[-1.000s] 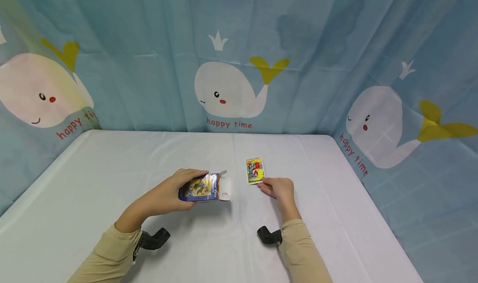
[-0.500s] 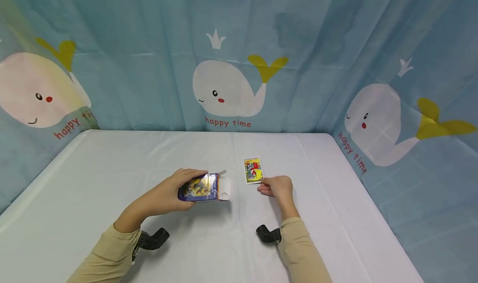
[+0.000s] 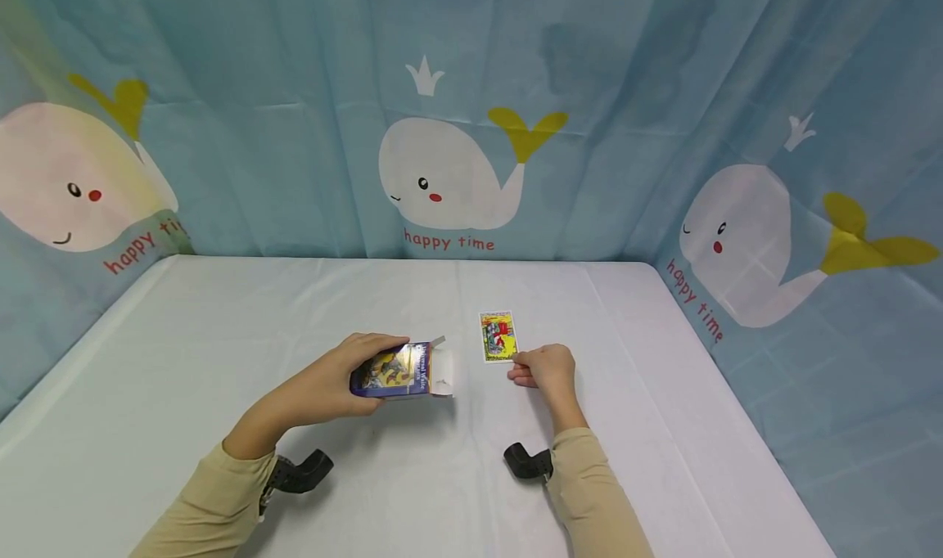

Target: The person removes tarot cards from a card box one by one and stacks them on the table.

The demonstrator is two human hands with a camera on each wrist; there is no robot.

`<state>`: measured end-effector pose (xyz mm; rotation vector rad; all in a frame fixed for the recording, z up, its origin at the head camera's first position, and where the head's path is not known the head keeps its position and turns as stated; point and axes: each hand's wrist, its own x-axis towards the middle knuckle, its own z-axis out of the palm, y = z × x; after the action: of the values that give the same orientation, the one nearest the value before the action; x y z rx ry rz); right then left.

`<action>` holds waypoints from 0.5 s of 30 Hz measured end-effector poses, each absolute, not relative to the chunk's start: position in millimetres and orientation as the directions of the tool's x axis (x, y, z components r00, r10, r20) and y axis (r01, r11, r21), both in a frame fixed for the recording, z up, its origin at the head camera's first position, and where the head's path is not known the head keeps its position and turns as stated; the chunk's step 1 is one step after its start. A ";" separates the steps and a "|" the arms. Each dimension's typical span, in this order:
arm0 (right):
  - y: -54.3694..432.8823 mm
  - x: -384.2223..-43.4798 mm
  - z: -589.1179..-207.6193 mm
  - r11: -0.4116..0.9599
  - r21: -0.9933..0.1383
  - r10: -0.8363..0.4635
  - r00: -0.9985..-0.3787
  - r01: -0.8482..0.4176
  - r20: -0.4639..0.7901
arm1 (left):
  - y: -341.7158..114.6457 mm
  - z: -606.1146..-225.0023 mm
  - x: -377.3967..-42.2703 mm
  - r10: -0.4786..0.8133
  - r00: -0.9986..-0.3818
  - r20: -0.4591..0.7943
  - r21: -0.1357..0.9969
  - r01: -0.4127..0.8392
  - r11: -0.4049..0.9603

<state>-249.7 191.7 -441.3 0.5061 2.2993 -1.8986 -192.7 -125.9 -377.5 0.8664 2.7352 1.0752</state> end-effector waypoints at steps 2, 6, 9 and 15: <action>191.4 -250.2 -441.7 0.157 -0.932 0.181 -0.938 0.326 -0.297 | -125.9 -377.3 -192.5 0.530 -0.839 0.126 0.646 0.475 0.598; 192.0 -250.3 -440.3 0.145 -0.935 0.175 -0.938 0.324 -0.298 | -125.7 -376.5 -192.2 0.528 -0.841 0.121 0.645 0.470 0.602; 192.5 -249.4 -433.4 0.151 -0.940 0.182 -0.943 0.306 -0.278 | -126.2 -375.7 -191.9 0.526 -0.842 0.122 0.651 0.468 0.597; 184.5 -244.2 -407.1 0.195 -0.960 0.216 -0.963 0.203 -0.160 | -127.0 -375.5 -191.8 0.529 -0.840 0.123 0.658 0.468 0.590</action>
<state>-244.2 184.5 -407.1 0.4266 2.4364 -1.9532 -191.8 -127.0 -375.5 0.8559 2.7244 1.0887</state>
